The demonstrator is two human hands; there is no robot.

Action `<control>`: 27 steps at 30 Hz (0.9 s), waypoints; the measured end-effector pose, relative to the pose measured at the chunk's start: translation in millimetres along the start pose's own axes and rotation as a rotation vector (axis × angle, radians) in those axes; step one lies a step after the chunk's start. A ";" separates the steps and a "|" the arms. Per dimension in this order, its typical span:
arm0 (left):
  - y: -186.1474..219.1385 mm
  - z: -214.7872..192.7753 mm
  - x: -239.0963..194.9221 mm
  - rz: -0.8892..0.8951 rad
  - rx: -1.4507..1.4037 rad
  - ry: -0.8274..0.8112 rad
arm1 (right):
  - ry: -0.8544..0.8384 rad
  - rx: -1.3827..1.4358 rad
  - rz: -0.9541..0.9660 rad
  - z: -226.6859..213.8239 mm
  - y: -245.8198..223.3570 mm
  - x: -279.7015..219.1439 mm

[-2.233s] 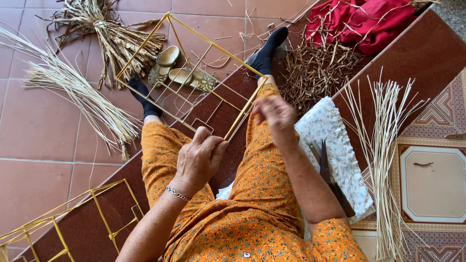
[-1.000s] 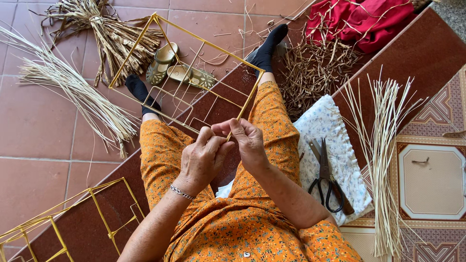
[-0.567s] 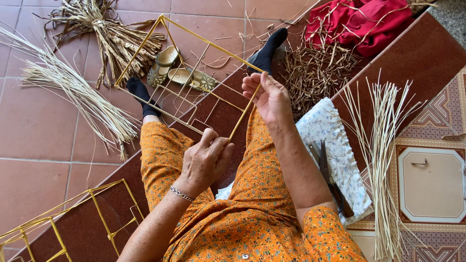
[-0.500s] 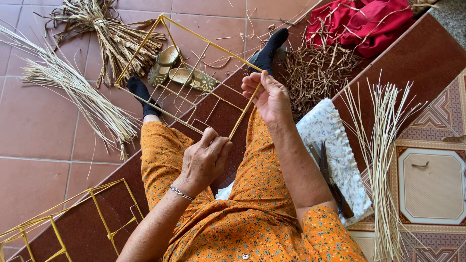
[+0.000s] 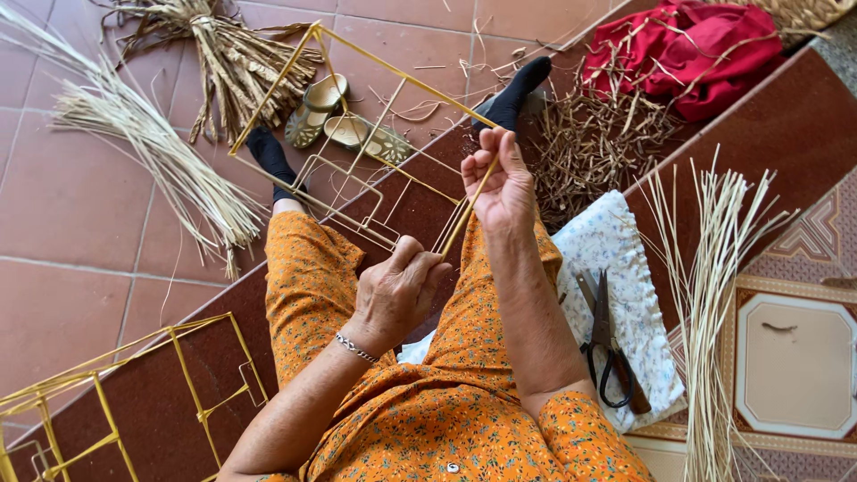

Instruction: The person sits on the floor and weaves thin dried plant strips around a yellow metal basket frame. They thread the strips through the frame, trim excess with scissors, and continue wrapping to build up the basket walls.

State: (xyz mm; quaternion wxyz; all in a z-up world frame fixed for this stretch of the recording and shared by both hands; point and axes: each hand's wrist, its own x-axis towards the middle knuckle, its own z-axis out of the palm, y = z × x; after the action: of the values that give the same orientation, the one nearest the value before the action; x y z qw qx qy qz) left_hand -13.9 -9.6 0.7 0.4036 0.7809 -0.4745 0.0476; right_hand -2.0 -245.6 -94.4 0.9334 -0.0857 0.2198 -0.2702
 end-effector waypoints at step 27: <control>-7.0 8.8 -2.8 -0.103 -0.107 0.013 | -0.341 -0.916 -0.115 -16.3 40.0 -119.8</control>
State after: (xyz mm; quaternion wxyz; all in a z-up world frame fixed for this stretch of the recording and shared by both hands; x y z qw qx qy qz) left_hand -12.7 -12.1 -10.6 0.4499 0.7811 -0.4329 0.0064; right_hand -81.5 -147.7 -76.4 0.8061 -0.5424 0.1551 -0.1788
